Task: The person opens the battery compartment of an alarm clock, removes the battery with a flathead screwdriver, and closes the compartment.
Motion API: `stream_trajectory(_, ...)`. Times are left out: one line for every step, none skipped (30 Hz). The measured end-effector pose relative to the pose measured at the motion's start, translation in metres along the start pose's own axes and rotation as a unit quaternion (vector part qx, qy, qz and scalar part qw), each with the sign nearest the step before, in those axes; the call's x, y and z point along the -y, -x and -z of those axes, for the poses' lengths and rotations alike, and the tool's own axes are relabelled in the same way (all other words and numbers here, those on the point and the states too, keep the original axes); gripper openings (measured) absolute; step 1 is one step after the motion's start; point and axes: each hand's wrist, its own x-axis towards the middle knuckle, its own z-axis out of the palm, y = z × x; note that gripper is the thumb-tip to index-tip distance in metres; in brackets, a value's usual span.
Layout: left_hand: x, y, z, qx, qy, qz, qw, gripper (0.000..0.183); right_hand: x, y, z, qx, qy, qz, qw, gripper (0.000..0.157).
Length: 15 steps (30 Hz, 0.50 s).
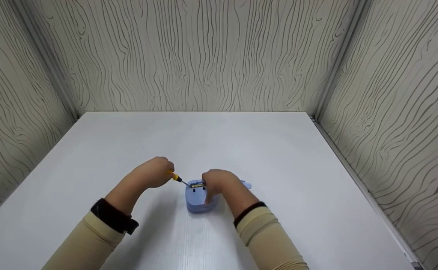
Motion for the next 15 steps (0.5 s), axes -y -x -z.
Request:
stream_trajectory(0.001, 0.0, 0.0, 0.006, 0.003, 0.005, 1.0, 0.018, 0.0, 0.0, 0.0, 0.0, 0.001, -0.001, 1.0, 0.073)
stream_trajectory(0.002, 0.0, -0.001, 0.011, 0.006, 0.008, 0.9999, 0.017, 0.0, 0.0, 0.0, -0.001, 0.001, -0.001, 1.0, 0.072)
stream_trajectory(0.003, 0.0, -0.002, 0.016, 0.009, 0.01, 0.9998, 0.017, 0.0, 0.0, 0.0, -0.001, 0.002, -0.001, 1.0, 0.072)
stream_trajectory(0.005, 0.0, -0.003, 0.021, 0.015, 0.013, 0.9996, 0.016, 0.0, 0.0, 0.0, -0.002, 0.002, -0.001, 1.0, 0.072)
stream_trajectory(0.006, 0.0, -0.004, 0.023, 0.022, 0.014, 0.9994, 0.015, 0.0, -0.001, 0.0, -0.003, 0.003, -0.001, 1.0, 0.072)
stream_trajectory(0.008, 0.0, -0.005, 0.025, 0.028, 0.013, 0.9992, 0.015, 0.0, -0.001, 0.0, -0.004, 0.003, 0.0, 1.0, 0.072)
stream_trajectory(0.01, 0.0, -0.007, 0.026, 0.038, 0.013, 0.9988, 0.015, 0.0, -0.001, 0.0, -0.005, 0.004, 0.001, 1.0, 0.072)
stream_trajectory(0.013, 0.0, -0.008, 0.028, 0.046, 0.013, 0.9984, 0.015, 0.0, -0.001, 0.0, -0.007, 0.004, 0.002, 1.0, 0.072)
stream_trajectory(0.015, 0.0, -0.01, 0.03, 0.055, 0.012, 0.9979, 0.015, 0.0, -0.001, -0.001, -0.008, 0.004, 0.003, 1.0, 0.072)
stream_trajectory(0.018, 0.0, -0.012, 0.031, 0.064, 0.01, 0.9975, 0.015, 0.0, -0.001, -0.001, -0.009, 0.003, 0.003, 1.0, 0.072)
stream_trajectory(0.022, 0.0, -0.014, 0.032, 0.073, 0.008, 0.9968, 0.015, 0.0, -0.001, -0.001, -0.009, 0.003, 0.002, 1.0, 0.073)
stream_trajectory(0.025, 0.0, -0.016, 0.034, 0.08, 0.004, 0.9962, 0.015, 0.001, -0.001, -0.001, -0.01, 0.003, 0.001, 1.0, 0.073)
stream_trajectory(0.028, 0.0, -0.018, 0.035, 0.086, 0.0, 0.9957, 0.015, 0.001, -0.001, 0.0, -0.01, 0.003, 0.0, 1.0, 0.073)
stream_trajectory(0.031, 0.0, -0.02, 0.037, 0.091, -0.004, 0.9951, 0.014, 0.001, -0.001, 0.0, -0.01, 0.001, 0.001, 1.0, 0.073)
stream_trajectory(0.034, 0.001, -0.021, 0.038, 0.094, -0.011, 0.9948, 0.014, 0.002, -0.001, 0.0, -0.011, 0.003, 0.002, 1.0, 0.072)
